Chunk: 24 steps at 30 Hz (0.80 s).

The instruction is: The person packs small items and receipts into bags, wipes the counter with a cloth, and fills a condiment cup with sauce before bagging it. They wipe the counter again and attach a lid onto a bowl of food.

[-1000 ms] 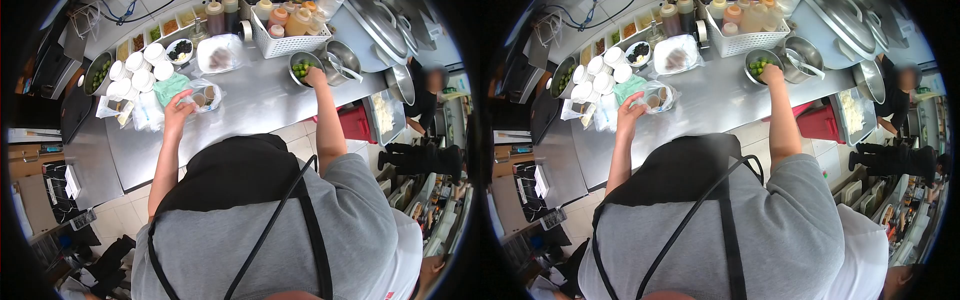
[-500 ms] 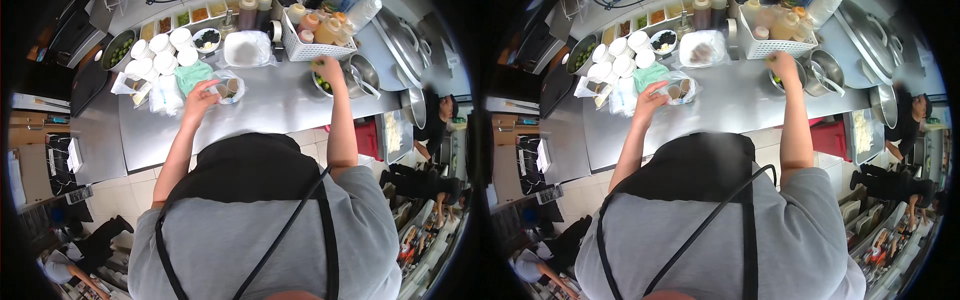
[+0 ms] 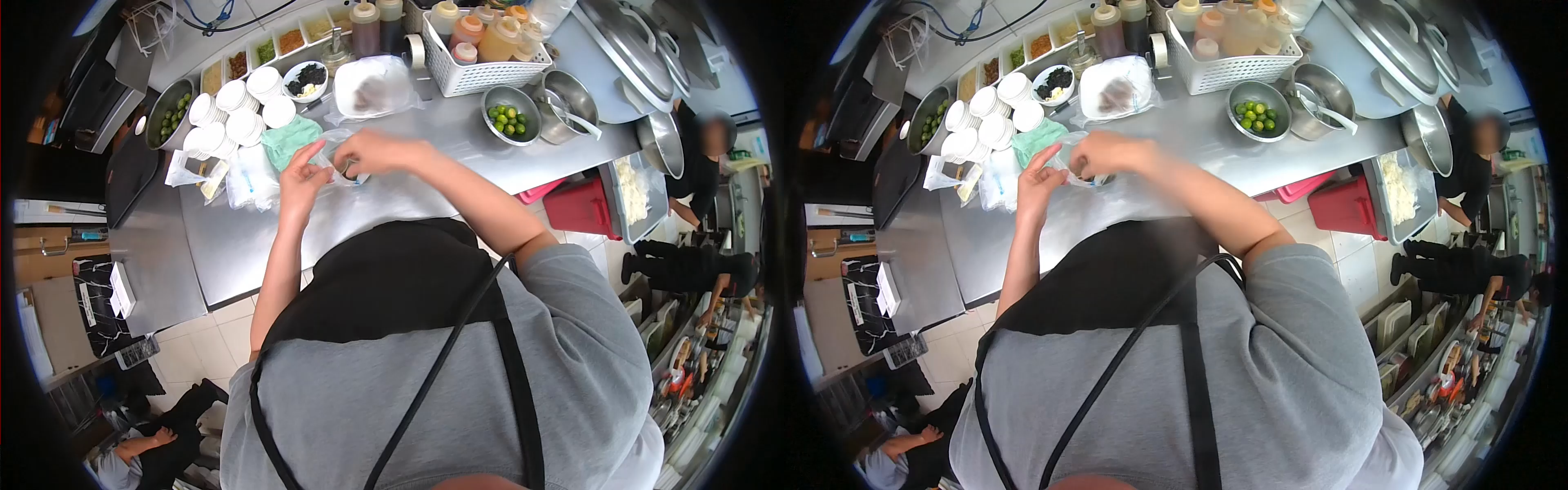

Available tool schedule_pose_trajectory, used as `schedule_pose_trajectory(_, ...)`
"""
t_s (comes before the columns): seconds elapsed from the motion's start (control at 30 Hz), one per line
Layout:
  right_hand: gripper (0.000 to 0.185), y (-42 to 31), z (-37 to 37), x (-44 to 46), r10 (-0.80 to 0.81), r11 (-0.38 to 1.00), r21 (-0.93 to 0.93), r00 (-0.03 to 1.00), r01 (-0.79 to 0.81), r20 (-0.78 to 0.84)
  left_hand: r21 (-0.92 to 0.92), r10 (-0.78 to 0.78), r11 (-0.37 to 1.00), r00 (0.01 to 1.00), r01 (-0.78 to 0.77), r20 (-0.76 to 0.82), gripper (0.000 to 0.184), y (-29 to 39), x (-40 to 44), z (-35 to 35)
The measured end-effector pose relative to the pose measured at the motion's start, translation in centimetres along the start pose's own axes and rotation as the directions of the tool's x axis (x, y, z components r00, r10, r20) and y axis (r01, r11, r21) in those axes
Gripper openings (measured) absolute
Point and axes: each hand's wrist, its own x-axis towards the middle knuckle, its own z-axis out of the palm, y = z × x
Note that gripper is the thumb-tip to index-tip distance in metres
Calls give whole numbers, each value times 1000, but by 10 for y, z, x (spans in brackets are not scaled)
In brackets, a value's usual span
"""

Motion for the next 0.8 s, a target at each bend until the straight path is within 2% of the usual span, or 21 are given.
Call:
schedule_pose_trajectory(0.03,17,8,-12,-10,-96,970,215,990,117,-102,-3,-1,1000,1000,1,6,45,0,0,0)
schedule_pose_trajectory(0.1,20,27,-49,-39,4,964,259,971,60,-238,-34,-28,999,1000,28,9,46,-1,0,-1)
schedule_pose_trajectory(0.13,16,31,-76,-63,207,960,247,932,-134,-298,-37,-30,999,999,30,13,46,0,-1,-1)
schedule_pose_trajectory(0.17,17,61,-90,-82,292,950,221,878,-220,-379,-36,-42,998,999,42,10,46,1,-1,-1)
schedule_pose_trajectory(0.2,19,84,-103,-107,374,924,109,802,-368,-465,-34,-54,998,999,54,8,46,2,-1,-1)
schedule_pose_trajectory(0.23,21,108,-113,-130,447,827,-73,731,-557,-516,-35,-53,998,999,53,12,46,1,0,-2)
schedule_pose_trajectory(0.3,19,145,-118,-163,689,580,-7,494,-815,-531,-40,-75,996,997,75,14,46,0,0,-2)
schedule_pose_trajectory(0.33,19,153,-112,-170,691,576,-4,490,-817,-531,-40,-75,996,997,76,19,46,0,0,-1)
schedule_pose_trajectory(0.4,20,167,-98,-178,778,448,-114,450,-887,-440,-14,-89,996,996,89,15,45,1,1,1)
schedule_pose_trajectory(0.43,20,176,-87,-179,778,447,-112,448,-887,-440,-12,-88,996,996,88,17,45,0,1,1)
schedule_pose_trajectory(0.5,22,187,-62,-178,683,532,-223,570,-816,-456,-4,-101,995,995,101,15,45,0,2,1)
schedule_pose_trajectory(0.53,24,190,-56,-178,658,538,-266,595,-800,-461,-1,-100,995,995,100,14,45,1,1,2)
schedule_pose_trajectory(0.57,24,193,-54,-181,656,540,-266,597,-799,-462,-10,-89,996,996,89,2,45,3,1,3)
schedule_pose_trajectory(0.63,22,180,-57,-180,708,510,-133,502,-850,-497,-19,-76,997,997,76,-18,45,3,1,1)
schedule_pose_trajectory(0.67,22,185,-61,-182,705,513,-136,507,-847,-496,-18,-92,996,996,92,-5,46,-1,2,-2)
schedule_pose_trajectory(0.73,25,194,-73,-191,670,662,254,405,-705,-622,-17,-111,994,994,111,9,46,-4,2,-6)
schedule_pose_trajectory(0.77,25,198,-73,-193,670,662,254,405,-705,-622,-15,-125,992,992,125,21,47,-5,1,-8)
schedule_pose_trajectory(0.8,27,196,-75,-196,723,689,662,334,-295,-604,-13,-137,990,990,137,34,48,-5,1,-7)
